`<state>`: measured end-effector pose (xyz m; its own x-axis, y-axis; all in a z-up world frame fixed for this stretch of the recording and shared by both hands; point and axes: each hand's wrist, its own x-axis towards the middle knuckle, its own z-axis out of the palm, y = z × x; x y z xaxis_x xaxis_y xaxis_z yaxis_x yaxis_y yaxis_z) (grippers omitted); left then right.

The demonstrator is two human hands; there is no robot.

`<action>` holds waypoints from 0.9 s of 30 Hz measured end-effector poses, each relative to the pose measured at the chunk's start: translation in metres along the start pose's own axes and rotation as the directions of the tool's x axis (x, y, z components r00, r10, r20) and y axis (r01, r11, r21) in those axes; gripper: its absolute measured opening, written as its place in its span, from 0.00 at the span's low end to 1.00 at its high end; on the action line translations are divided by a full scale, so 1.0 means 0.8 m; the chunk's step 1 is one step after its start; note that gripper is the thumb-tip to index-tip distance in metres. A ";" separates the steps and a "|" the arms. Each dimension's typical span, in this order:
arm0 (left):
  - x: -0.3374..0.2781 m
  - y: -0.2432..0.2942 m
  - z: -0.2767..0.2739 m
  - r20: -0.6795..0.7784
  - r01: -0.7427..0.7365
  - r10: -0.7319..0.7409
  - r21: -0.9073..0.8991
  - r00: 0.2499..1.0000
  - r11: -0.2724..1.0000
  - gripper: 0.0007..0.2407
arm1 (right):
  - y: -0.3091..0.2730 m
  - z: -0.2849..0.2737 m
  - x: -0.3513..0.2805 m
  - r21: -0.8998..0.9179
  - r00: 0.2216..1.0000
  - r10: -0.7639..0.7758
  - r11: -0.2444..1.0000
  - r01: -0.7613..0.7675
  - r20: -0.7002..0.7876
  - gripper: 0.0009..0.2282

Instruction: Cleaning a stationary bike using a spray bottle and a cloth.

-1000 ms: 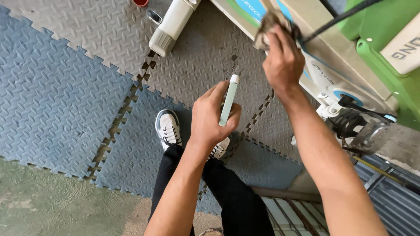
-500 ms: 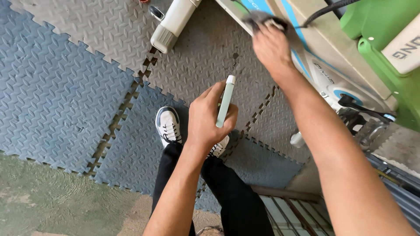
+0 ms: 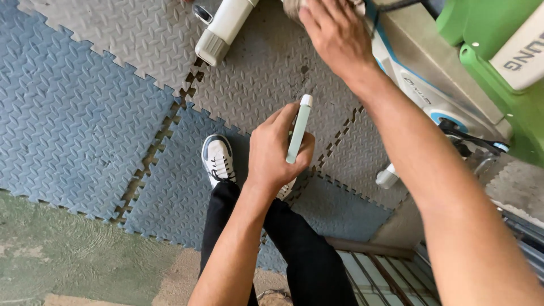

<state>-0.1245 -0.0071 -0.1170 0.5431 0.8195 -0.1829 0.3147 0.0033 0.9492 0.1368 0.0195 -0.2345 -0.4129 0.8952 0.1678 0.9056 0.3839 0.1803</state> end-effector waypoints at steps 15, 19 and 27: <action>-0.013 0.030 0.058 0.096 -0.082 0.076 0.054 0.993 0.995 0.15 | -0.053 0.020 -0.216 0.161 0.625 0.672 0.619 -0.769 0.398 0.24; -0.017 0.046 0.090 0.182 -0.093 0.075 0.092 0.981 0.991 0.14 | -0.062 -0.037 -0.240 0.315 0.732 0.672 0.675 -0.667 0.111 0.20; -0.019 0.079 0.175 0.360 -0.207 0.129 0.188 0.924 0.960 0.14 | -0.112 -0.068 -0.272 0.712 0.061 0.953 -0.179 -0.679 0.297 0.15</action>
<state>-0.0036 -0.0999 -0.0900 0.8225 0.5516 -0.1386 0.3360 -0.2748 0.9009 0.1402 -0.2225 -0.2344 0.8667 0.4874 -0.1059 0.1875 -0.5151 -0.8363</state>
